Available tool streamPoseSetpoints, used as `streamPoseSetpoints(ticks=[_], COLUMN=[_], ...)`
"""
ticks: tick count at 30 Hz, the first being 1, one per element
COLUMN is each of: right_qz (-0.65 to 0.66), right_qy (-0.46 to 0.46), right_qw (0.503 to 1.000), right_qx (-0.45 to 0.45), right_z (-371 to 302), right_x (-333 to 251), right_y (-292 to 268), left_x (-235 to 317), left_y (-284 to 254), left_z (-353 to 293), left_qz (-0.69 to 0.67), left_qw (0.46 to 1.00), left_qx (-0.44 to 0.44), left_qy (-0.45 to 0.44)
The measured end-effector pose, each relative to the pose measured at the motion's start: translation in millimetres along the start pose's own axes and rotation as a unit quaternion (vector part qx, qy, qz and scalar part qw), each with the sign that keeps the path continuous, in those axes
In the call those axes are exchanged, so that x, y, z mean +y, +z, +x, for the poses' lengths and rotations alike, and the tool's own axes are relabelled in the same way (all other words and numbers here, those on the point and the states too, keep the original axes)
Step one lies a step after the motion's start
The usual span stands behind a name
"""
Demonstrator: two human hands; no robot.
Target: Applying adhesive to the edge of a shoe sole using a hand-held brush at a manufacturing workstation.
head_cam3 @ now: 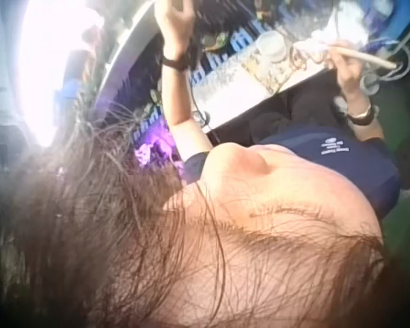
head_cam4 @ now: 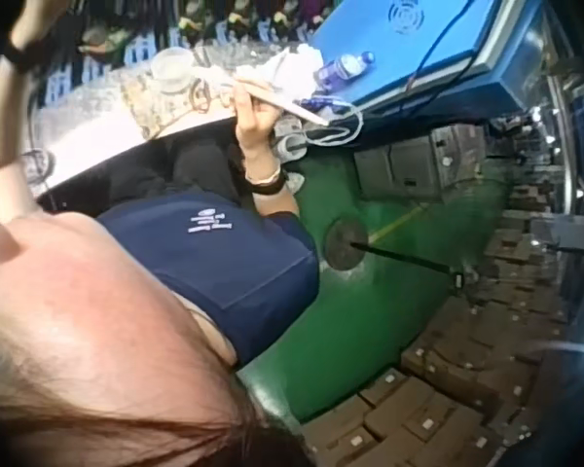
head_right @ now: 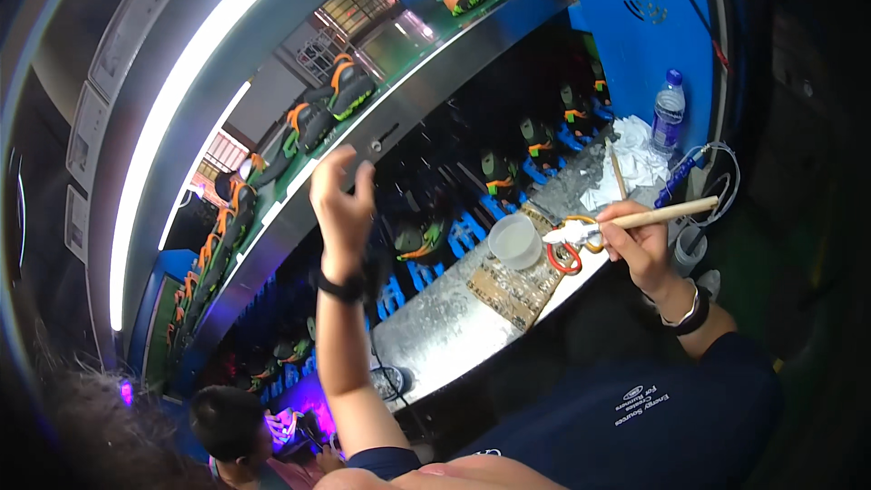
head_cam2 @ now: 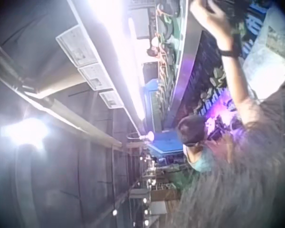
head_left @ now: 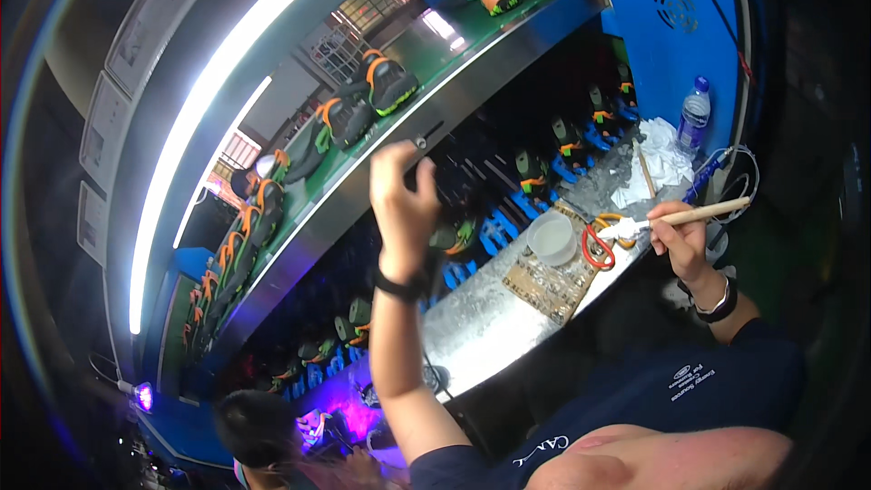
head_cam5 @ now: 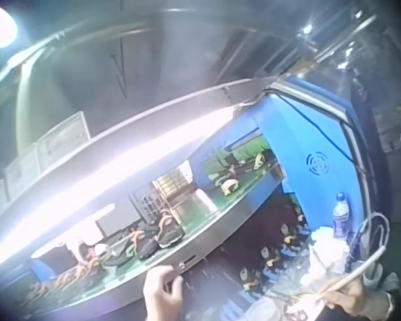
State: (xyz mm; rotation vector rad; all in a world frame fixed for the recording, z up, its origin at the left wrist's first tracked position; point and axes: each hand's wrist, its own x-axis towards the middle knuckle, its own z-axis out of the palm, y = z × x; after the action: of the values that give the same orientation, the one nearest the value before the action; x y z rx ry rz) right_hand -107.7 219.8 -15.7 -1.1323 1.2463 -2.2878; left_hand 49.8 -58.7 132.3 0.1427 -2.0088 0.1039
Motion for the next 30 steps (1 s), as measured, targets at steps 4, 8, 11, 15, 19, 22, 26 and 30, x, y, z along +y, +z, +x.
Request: streamPoseSetpoints(ticks=[4, 8, 11, 15, 19, 22, 26, 30], right_qz=[0.002, -0.011, -0.030, -0.053, -0.018, 0.001, 0.006, 0.004], right_qy=[0.000, -0.008, 0.003, -0.019, 0.011, -0.010, 0.016, 0.014], right_qw=[1.000, 0.998, 0.998, 0.998, 1.000, 1.000, 1.000, 0.999], right_qx=[0.023, 0.058, 0.051, 0.001, 0.003, -0.005, 0.024, 0.042], right_z=[6, 14, 26, 43, 48, 46, 44, 43], right_x=[13, 20, 19, 16, 27, 31, 42, 55], right_y=[6, 13, 18, 40, 56, 63, 50, 31], left_x=[-92, -122, -126, -142, -160, -189, -207, -205], left_y=[20, 49, 56, 31, 12, -13, -32, -48], left_z=[80, 110, 115, 114, 99, 86, 66, 66], left_qz=[0.209, 0.065, 0.135, 0.207, 0.255, 0.298, 0.356, 0.373], left_qw=[0.969, 0.924, 0.924, 0.912, 0.904, 0.898, 0.849, 0.813], left_qx=[-0.127, -0.327, -0.337, -0.344, -0.342, -0.325, -0.383, -0.421], left_qy=[0.020, -0.184, -0.122, -0.080, -0.032, -0.012, -0.074, -0.148])
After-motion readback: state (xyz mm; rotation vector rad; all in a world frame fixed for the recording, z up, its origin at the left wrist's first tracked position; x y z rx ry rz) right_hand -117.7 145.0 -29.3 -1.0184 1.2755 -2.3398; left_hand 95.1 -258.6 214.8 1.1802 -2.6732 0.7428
